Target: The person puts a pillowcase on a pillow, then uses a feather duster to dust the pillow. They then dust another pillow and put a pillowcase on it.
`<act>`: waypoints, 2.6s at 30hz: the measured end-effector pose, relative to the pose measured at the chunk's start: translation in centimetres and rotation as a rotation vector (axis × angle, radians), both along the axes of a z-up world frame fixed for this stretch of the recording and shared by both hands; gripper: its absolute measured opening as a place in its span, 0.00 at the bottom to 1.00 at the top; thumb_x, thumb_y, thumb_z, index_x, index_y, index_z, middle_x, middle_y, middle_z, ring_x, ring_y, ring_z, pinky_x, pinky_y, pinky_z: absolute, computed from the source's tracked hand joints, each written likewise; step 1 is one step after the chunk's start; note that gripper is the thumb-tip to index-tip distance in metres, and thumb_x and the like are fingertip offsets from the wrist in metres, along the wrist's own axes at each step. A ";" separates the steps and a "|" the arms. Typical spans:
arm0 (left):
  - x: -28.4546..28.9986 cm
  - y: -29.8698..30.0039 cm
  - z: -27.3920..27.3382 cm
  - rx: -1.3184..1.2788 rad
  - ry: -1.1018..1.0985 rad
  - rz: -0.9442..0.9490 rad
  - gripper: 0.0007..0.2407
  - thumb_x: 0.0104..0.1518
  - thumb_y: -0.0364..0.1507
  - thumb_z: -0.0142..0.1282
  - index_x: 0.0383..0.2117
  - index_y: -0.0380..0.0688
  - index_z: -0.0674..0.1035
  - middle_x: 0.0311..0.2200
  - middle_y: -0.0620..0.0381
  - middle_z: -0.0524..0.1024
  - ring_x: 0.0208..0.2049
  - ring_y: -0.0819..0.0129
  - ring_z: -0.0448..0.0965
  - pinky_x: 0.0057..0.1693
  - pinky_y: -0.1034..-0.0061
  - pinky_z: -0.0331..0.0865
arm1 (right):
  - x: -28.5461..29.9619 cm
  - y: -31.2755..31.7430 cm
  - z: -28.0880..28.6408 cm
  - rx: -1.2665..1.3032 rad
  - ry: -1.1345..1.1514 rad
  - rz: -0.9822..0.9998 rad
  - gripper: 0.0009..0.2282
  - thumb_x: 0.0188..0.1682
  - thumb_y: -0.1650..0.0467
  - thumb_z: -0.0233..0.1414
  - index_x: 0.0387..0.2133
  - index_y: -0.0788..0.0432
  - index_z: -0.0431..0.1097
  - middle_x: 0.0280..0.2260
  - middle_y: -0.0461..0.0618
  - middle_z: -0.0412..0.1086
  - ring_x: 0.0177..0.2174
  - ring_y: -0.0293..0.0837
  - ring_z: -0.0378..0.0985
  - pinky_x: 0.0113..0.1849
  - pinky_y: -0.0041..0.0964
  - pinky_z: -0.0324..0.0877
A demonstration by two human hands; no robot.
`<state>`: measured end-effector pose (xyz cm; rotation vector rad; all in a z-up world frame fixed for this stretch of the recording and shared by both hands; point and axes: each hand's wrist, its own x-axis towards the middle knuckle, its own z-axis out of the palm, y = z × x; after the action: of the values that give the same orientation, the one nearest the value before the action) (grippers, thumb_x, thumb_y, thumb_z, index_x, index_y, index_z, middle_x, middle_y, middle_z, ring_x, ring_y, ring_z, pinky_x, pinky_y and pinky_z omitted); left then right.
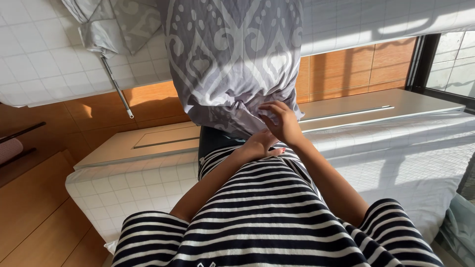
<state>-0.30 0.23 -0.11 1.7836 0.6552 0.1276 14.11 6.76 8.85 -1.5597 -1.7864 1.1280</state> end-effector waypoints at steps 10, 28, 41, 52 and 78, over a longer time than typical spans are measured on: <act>0.6 1.0 1.7 0.020 0.082 -0.039 0.30 0.60 0.49 0.50 0.65 0.42 0.68 0.49 0.45 0.73 0.55 0.47 0.70 0.60 0.58 0.65 | 4.7 -1.8 -3.1 -0.042 -0.246 -0.118 0.08 0.44 0.75 0.61 0.37 0.60 0.78 0.36 0.53 0.72 0.35 0.51 0.76 0.37 0.42 0.72; -10.3 1.4 -10.4 -0.163 0.412 0.531 0.17 0.59 0.40 0.55 0.43 0.36 0.75 0.32 0.41 0.80 0.36 0.42 0.80 0.41 0.56 0.71 | 12.7 -2.8 -9.1 -0.459 0.702 -0.831 0.15 0.62 0.62 0.48 0.40 0.64 0.73 0.34 0.44 0.75 0.33 0.32 0.74 0.38 0.28 0.71; -18.4 1.3 -6.7 0.330 0.888 1.259 0.29 0.47 0.30 0.69 0.47 0.27 0.62 0.49 0.33 0.66 0.54 0.39 0.65 0.61 0.51 0.58 | 12.6 -2.8 -4.4 -0.577 0.656 -0.380 0.12 0.45 0.76 0.58 0.39 0.57 0.63 0.35 0.41 0.70 0.40 0.35 0.73 0.44 0.30 0.69; -18.2 -0.3 -7.2 -0.032 0.185 2.046 0.11 0.54 0.25 0.62 0.41 0.31 0.78 0.44 0.46 0.76 0.43 0.59 0.78 0.49 0.63 0.73 | 9.6 -8.5 -7.7 -0.032 -0.308 -0.317 0.06 0.44 0.83 0.52 0.31 0.64 0.67 0.34 0.56 0.64 0.30 0.49 0.68 0.34 0.40 0.67; -29.3 3.7 -14.7 -0.258 0.272 1.315 0.12 0.67 0.29 0.54 0.54 0.42 0.75 0.54 0.53 0.78 0.59 0.64 0.78 0.61 0.68 0.70 | 13.3 -5.3 -18.1 -0.363 -0.285 -0.398 0.27 0.42 0.73 0.54 0.60 0.54 0.67 0.58 0.56 0.68 0.60 0.57 0.62 0.60 0.47 0.58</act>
<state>-29.58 3.95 -14.81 0.8789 1.8605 0.6493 27.38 1.51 -9.28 -2.2681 -1.3846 1.1134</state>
